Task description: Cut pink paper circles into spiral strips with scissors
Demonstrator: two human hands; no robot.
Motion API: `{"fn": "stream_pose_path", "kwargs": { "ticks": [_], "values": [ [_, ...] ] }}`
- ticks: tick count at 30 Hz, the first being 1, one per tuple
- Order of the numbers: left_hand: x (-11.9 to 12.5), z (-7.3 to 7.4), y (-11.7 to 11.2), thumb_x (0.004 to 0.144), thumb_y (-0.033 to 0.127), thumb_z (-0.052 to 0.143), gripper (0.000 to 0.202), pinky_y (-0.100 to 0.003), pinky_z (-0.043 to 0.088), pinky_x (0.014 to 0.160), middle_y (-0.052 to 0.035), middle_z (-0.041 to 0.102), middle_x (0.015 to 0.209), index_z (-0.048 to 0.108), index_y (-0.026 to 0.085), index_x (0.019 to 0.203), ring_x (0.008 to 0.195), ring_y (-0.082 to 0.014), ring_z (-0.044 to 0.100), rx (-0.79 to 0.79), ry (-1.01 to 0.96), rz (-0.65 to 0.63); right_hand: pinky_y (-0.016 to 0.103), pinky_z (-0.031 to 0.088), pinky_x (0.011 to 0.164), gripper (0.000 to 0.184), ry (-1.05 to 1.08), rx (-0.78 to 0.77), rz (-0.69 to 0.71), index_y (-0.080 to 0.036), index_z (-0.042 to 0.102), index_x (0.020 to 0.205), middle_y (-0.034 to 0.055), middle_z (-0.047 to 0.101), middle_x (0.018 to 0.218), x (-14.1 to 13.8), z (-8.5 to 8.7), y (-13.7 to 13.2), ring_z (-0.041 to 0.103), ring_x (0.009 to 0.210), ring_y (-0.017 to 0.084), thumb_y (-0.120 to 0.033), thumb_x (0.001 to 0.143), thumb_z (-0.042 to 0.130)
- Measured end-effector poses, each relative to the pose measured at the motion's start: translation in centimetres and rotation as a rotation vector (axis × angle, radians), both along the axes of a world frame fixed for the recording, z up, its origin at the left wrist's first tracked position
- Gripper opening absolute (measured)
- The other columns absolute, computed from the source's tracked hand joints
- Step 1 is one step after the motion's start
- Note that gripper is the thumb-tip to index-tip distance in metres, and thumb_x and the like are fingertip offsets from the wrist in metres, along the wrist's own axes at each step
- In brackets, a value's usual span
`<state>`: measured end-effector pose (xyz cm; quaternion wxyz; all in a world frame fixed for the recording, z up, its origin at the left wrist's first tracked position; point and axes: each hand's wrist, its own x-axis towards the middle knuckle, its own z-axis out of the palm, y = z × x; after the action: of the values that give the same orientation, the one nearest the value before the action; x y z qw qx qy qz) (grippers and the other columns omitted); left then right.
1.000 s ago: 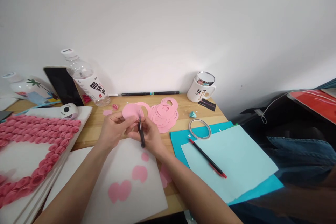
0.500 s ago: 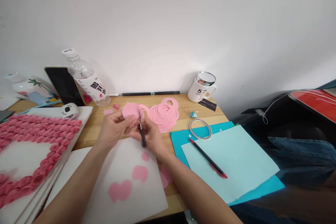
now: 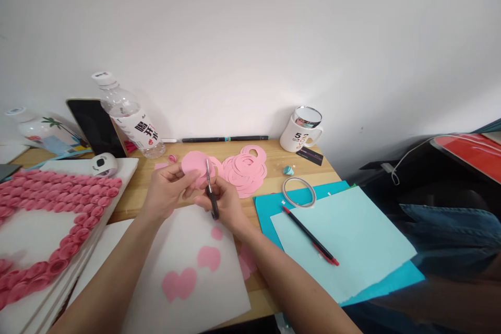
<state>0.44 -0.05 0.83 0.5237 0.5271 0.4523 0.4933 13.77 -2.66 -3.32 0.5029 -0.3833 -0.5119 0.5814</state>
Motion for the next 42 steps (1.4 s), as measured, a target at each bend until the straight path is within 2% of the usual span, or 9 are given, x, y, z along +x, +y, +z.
{"fn": "stream_pose_path", "kwargs": {
  "ticks": [8,17,27,31,37,42],
  "values": [
    [-0.08,0.13,-0.02,0.069,0.023,0.066,0.034,-0.020,0.027,0.039,0.0064,0.045,0.037,0.040,0.016,0.048,0.034,-0.0034,0.036,0.004,-0.025,-0.009,0.018,0.031,0.040,0.022,-0.046,-0.023,-0.008,-0.018,0.051,0.080,-0.0064,0.048,0.054,0.09,0.10,-0.10,0.042,0.043,0.006,-0.027,0.066,0.064],
    [0.06,-0.01,0.08,0.072,0.026,0.064,0.028,-0.019,0.029,0.038,0.0058,0.048,0.038,0.046,0.016,0.053,0.034,-0.0033,0.037,0.000,-0.077,-0.008,0.018,0.032,0.040,0.025,-0.053,-0.048,-0.008,-0.018,0.050,0.078,-0.0066,0.049,0.051,-0.04,0.06,-0.11,0.043,0.042,0.007,-0.033,0.066,0.066],
    [0.22,-0.28,-0.15,0.067,0.029,0.068,0.024,-0.018,0.030,0.036,0.0043,0.048,0.041,0.053,0.014,0.055,0.035,-0.0036,0.038,-0.095,-0.029,-0.052,0.020,0.037,0.049,0.035,0.025,0.072,-0.011,-0.018,0.050,0.078,-0.0042,0.051,0.062,-0.17,-0.01,0.13,0.044,0.052,0.008,-0.035,0.061,0.075],
    [0.05,-0.23,-0.12,0.064,0.031,0.070,0.027,-0.017,0.030,0.035,0.0034,0.052,0.046,0.051,0.014,0.054,0.036,-0.0034,0.038,-0.148,-0.026,-0.069,0.020,0.035,0.050,0.039,0.025,0.100,-0.029,-0.018,0.050,0.080,-0.0037,0.050,0.065,0.03,-0.02,0.31,0.042,0.055,0.009,-0.038,0.060,0.077],
    [0.03,-0.15,-0.15,0.063,0.032,0.070,0.028,-0.017,0.031,0.035,0.0037,0.051,0.045,0.050,0.015,0.053,0.036,-0.0040,0.040,-0.127,-0.010,-0.052,0.021,0.029,0.047,0.040,-0.049,0.072,-0.025,-0.019,0.048,0.079,-0.0041,0.047,0.062,0.15,-0.30,0.29,0.036,0.052,0.008,-0.045,0.063,0.073],
    [-0.01,-0.10,-0.10,0.065,0.030,0.069,0.030,-0.018,0.032,0.036,0.0043,0.051,0.043,0.046,0.015,0.051,0.035,-0.0038,0.040,-0.099,-0.012,-0.048,0.021,0.028,0.046,0.040,-0.021,0.036,-0.005,-0.018,0.049,0.083,-0.0051,0.046,0.060,0.11,-0.09,0.18,0.036,0.050,0.007,-0.043,0.062,0.073]
  ]
}}
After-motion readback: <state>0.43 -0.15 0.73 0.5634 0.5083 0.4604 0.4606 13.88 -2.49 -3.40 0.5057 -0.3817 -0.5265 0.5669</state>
